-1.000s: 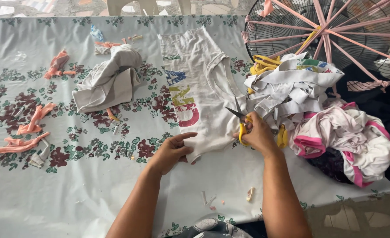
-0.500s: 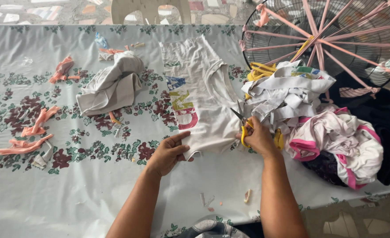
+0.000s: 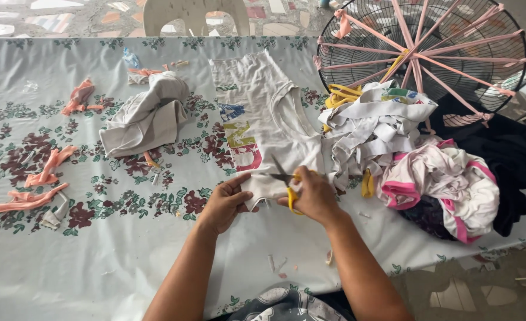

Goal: Cutting a white t-shirt into strips using a pair of scissors.

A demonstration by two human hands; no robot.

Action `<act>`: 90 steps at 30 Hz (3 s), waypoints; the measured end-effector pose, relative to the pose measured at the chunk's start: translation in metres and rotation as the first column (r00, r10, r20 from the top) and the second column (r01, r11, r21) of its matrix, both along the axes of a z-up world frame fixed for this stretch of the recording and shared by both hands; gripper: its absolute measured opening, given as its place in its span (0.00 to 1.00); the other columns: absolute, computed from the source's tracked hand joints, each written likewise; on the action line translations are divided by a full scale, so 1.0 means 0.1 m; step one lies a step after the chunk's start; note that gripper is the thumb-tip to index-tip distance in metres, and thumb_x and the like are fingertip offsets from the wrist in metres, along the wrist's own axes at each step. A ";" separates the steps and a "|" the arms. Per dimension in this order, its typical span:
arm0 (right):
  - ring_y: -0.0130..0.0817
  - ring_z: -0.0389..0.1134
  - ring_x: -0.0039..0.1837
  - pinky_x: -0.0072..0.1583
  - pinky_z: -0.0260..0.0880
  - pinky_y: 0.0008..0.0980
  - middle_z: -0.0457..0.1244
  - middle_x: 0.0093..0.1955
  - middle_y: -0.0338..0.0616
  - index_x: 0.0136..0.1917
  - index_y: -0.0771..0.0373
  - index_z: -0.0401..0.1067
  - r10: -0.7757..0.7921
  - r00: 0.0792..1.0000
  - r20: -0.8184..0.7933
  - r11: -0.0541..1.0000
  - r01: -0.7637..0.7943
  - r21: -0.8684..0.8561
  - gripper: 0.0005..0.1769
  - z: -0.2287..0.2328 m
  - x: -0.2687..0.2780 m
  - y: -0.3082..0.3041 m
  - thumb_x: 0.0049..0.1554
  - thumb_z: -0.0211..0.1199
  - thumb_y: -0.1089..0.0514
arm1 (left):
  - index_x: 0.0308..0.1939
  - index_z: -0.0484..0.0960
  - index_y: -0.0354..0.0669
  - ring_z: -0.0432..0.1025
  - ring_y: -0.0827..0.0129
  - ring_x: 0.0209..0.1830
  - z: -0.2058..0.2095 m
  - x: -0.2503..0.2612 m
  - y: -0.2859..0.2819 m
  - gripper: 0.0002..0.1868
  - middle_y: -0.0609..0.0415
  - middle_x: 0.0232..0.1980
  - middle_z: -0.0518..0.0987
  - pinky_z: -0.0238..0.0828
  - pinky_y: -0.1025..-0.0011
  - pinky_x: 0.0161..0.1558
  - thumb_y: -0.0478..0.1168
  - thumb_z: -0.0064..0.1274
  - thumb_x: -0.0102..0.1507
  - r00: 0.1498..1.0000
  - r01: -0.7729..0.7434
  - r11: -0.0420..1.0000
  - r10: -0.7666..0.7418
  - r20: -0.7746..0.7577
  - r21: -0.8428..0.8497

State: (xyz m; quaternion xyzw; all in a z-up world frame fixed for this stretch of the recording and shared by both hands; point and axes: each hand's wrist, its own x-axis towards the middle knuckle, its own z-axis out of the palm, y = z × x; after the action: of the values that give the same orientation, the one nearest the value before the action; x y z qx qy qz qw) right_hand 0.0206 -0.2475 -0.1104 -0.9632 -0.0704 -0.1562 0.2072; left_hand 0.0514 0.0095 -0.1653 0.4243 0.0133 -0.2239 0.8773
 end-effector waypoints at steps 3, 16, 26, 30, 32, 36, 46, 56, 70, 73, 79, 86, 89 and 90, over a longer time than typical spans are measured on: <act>0.36 0.73 0.41 0.45 0.73 0.39 0.64 0.33 0.29 0.52 0.45 0.65 -0.045 0.971 0.233 0.965 0.102 -0.242 0.30 0.02 0.07 0.16 0.39 0.74 0.40 | 0.70 0.66 0.28 0.82 0.51 0.35 0.03 0.01 0.00 0.35 0.37 0.50 0.83 0.86 0.54 0.33 0.20 0.55 0.58 0.999 0.006 0.999 -0.007 0.035 0.034; 0.38 0.70 0.42 0.43 0.74 0.35 0.63 0.38 0.36 0.57 0.49 0.70 -0.204 0.808 0.552 0.897 0.380 -0.224 0.25 -0.53 0.38 -0.32 0.47 0.68 0.44 | 0.70 0.67 0.27 0.82 0.49 0.33 0.16 -0.05 -0.06 0.35 0.35 0.50 0.83 0.85 0.55 0.30 0.20 0.56 0.57 0.997 0.021 0.995 -0.028 0.073 0.102; 0.52 0.73 0.50 0.53 0.74 0.52 0.66 0.41 0.40 0.59 0.51 0.65 -0.410 0.912 0.011 0.908 0.409 -0.091 0.29 -0.35 0.15 -0.81 0.46 0.69 0.49 | 0.71 0.68 0.36 0.82 0.50 0.38 -0.02 0.01 0.01 0.37 0.36 0.56 0.80 0.86 0.58 0.31 0.20 0.55 0.57 0.995 0.048 0.978 -0.065 0.079 0.204; 0.46 0.75 0.52 0.58 0.74 0.49 0.70 0.41 0.32 0.57 0.44 0.68 -0.392 0.885 -0.252 0.920 0.370 -0.130 0.25 -0.30 0.06 -1.13 0.46 0.66 0.49 | 0.70 0.73 0.42 0.81 0.45 0.41 -0.24 0.09 0.05 0.37 0.34 0.58 0.79 0.85 0.53 0.33 0.19 0.55 0.57 0.995 0.080 0.972 -0.093 0.047 0.222; 0.46 0.75 0.55 0.59 0.73 0.48 0.71 0.44 0.33 0.59 0.44 0.68 -0.375 0.875 -0.306 0.927 0.358 -0.112 0.26 -0.17 0.00 -1.12 0.46 0.66 0.48 | 0.69 0.74 0.44 0.81 0.46 0.39 -0.15 0.06 0.05 0.36 0.34 0.56 0.80 0.85 0.53 0.32 0.20 0.56 0.57 0.995 0.092 0.961 -0.101 0.020 0.262; 0.57 0.72 0.60 0.63 0.70 0.53 0.73 0.51 0.48 0.62 0.50 0.69 -0.311 0.868 -0.389 0.936 0.350 0.032 0.30 0.34 -0.26 -0.86 0.48 0.70 0.43 | 0.74 0.67 0.47 0.79 0.50 0.29 0.16 -0.13 0.01 0.41 0.34 0.46 0.80 0.86 0.59 0.28 0.22 0.57 0.57 0.994 0.089 0.934 -0.103 0.023 0.345; 0.35 0.72 0.35 0.35 0.74 0.25 0.71 0.39 0.54 0.74 0.68 0.60 0.265 0.892 -0.366 0.512 0.192 0.837 0.41 0.22 -0.63 -0.01 0.51 0.76 0.64 | 0.72 0.56 0.37 0.77 0.34 0.44 0.29 -0.35 -0.37 0.43 0.24 0.55 0.73 0.84 0.39 0.31 0.31 0.66 0.58 0.941 -0.213 0.873 0.304 -0.148 0.439; 0.45 0.70 0.27 0.20 0.63 0.28 0.64 0.27 0.58 0.45 0.69 0.72 0.479 0.608 -0.633 0.506 0.399 0.765 0.22 0.56 -1.01 0.47 0.62 0.64 0.45 | 0.61 0.73 0.24 0.78 0.37 0.40 0.09 -0.21 -0.32 0.28 0.33 0.49 0.75 0.84 0.41 0.30 0.30 0.60 0.58 0.982 -0.065 0.911 0.130 -0.136 0.406; 0.54 0.74 0.36 0.24 0.69 0.34 0.62 0.34 0.55 0.55 0.65 0.66 0.566 0.330 -0.755 0.479 0.614 0.627 0.31 0.26 -1.20 0.33 0.64 0.54 0.33 | 0.69 0.72 0.45 0.78 0.52 0.41 -0.11 -0.02 -0.26 0.34 0.37 0.44 0.82 0.85 0.45 0.37 0.34 0.59 0.58 0.984 -0.125 0.806 0.176 -0.033 0.578; 0.51 0.74 0.35 0.24 0.70 0.34 0.64 0.33 0.54 0.56 0.65 0.65 0.551 0.339 -0.762 0.483 0.615 0.623 0.30 0.24 -1.20 0.39 0.64 0.54 0.33 | 0.71 0.70 0.42 0.78 0.47 0.39 -0.10 -0.08 -0.22 0.35 0.32 0.46 0.81 0.85 0.45 0.33 0.30 0.59 0.59 0.980 -0.121 0.869 0.181 -0.080 0.481; 0.54 0.74 0.35 0.25 0.72 0.37 0.63 0.33 0.56 0.58 0.69 0.65 0.513 0.421 -0.748 0.522 0.539 0.662 0.34 0.31 -1.04 0.53 0.63 0.57 0.33 | 0.75 0.62 0.42 0.78 0.51 0.40 0.21 -0.23 -0.19 0.46 0.31 0.49 0.79 0.85 0.50 0.34 0.27 0.65 0.55 0.981 -0.069 0.905 0.138 -0.136 0.420; 0.53 0.73 0.31 0.23 0.69 0.34 0.62 0.31 0.56 0.53 0.68 0.67 0.445 0.501 -0.742 0.531 0.520 0.669 0.28 0.29 -1.07 0.59 0.63 0.61 0.38 | 0.79 0.55 0.53 0.82 0.44 0.34 0.33 -0.28 -0.25 0.54 0.29 0.49 0.80 0.85 0.53 0.31 0.22 0.64 0.53 0.977 -0.016 0.923 0.096 -0.189 0.385; 0.52 0.72 0.30 0.22 0.68 0.33 0.61 0.30 0.56 0.52 0.67 0.67 0.430 0.517 -0.740 0.542 0.508 0.670 0.27 0.26 -1.06 0.60 0.63 0.62 0.38 | 0.79 0.55 0.54 0.82 0.44 0.34 0.29 -0.25 -0.25 0.54 0.29 0.50 0.79 0.86 0.54 0.31 0.22 0.64 0.53 0.973 -0.002 0.924 0.090 -0.212 0.382; 0.52 0.72 0.30 0.21 0.67 0.32 0.61 0.29 0.55 0.51 0.67 0.67 0.428 0.522 -0.737 0.545 0.502 0.672 0.27 0.25 -1.06 0.60 0.63 0.62 0.38 | 0.79 0.55 0.54 0.82 0.44 0.34 0.27 -0.24 -0.24 0.55 0.29 0.53 0.79 0.86 0.54 0.30 0.22 0.64 0.53 0.971 0.003 0.926 0.087 -0.221 0.378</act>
State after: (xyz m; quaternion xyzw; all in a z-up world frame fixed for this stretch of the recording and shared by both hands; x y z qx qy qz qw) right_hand -0.0855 -0.1875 -0.0856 -0.6833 0.1484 0.3171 0.6407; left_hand 0.0272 -0.0143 -0.1384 0.5546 0.1680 -0.2463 0.7769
